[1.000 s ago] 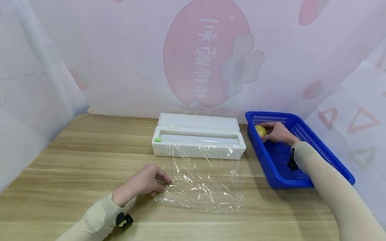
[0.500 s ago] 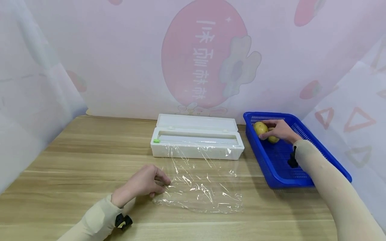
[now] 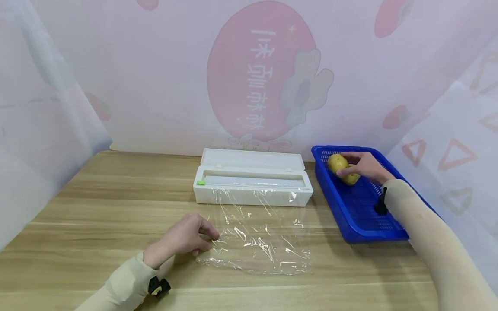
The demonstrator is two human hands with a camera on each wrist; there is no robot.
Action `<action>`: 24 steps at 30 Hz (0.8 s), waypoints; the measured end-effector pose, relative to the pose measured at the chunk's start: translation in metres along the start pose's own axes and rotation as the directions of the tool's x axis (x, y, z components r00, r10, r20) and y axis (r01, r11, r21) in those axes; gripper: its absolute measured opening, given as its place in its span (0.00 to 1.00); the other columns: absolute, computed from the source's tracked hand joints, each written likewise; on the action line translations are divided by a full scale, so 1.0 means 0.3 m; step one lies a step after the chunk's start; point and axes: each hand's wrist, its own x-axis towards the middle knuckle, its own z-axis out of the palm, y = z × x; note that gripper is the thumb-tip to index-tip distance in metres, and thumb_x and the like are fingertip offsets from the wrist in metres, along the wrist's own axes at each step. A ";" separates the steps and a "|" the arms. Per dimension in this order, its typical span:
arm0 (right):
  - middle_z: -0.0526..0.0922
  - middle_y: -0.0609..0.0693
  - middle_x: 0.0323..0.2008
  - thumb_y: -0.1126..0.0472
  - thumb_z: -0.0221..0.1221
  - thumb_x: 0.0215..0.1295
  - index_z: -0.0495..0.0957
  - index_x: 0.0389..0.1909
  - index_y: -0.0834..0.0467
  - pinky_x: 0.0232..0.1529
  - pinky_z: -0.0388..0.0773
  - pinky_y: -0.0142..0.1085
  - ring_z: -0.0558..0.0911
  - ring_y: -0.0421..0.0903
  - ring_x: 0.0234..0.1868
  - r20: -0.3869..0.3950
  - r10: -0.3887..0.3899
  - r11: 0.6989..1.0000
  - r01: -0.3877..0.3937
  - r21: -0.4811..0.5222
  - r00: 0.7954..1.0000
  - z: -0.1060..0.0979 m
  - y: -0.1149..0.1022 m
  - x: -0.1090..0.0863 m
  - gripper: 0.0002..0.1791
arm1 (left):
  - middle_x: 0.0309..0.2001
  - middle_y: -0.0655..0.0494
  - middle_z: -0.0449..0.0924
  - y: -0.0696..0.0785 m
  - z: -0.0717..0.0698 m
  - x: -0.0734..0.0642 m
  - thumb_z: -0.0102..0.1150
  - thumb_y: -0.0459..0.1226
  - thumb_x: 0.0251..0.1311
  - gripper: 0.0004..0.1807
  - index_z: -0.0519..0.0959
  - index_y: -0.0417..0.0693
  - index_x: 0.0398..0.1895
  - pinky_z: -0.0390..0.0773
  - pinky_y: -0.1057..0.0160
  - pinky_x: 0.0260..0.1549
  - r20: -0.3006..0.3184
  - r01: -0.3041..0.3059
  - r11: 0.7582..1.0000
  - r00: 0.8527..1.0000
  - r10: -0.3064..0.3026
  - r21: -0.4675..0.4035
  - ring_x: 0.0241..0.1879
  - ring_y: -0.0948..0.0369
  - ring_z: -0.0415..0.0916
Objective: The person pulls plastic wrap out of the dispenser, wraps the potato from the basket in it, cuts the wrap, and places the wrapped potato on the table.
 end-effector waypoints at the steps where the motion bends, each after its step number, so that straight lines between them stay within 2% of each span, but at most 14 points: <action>1: 0.67 0.61 0.67 0.46 0.76 0.47 0.64 0.72 0.58 0.63 0.64 0.57 0.66 0.59 0.66 -0.002 0.001 1.000 -0.001 -0.003 1.000 -0.004 -0.006 -0.004 0.52 | 0.36 0.51 0.86 -0.001 0.000 0.001 0.71 0.23 0.44 0.13 0.86 0.44 0.35 0.73 0.65 0.10 0.000 -0.002 1.000 1.000 0.002 -0.002 0.11 0.61 0.72; 12: 0.67 0.59 0.67 0.48 0.77 0.48 0.62 0.73 0.56 0.64 0.61 0.56 0.64 0.58 0.67 -0.052 -0.038 0.999 0.040 0.025 0.998 -0.045 -0.093 -0.017 0.53 | 0.40 0.49 0.86 0.003 0.004 0.015 0.71 0.22 0.42 0.16 0.87 0.43 0.37 0.73 0.66 0.09 -0.026 0.004 0.999 1.000 -0.003 0.033 0.11 0.60 0.72; 24: 0.69 0.58 0.66 0.49 0.77 0.47 0.65 0.72 0.56 0.65 0.60 0.55 0.64 0.56 0.67 -0.082 -0.061 0.996 0.066 0.061 0.995 -0.052 -0.130 -0.038 0.50 | 0.38 0.50 0.86 0.016 0.005 0.026 0.70 0.21 0.40 0.17 0.87 0.43 0.36 0.72 0.65 0.09 -0.028 0.005 0.999 1.000 -0.003 0.043 0.10 0.60 0.72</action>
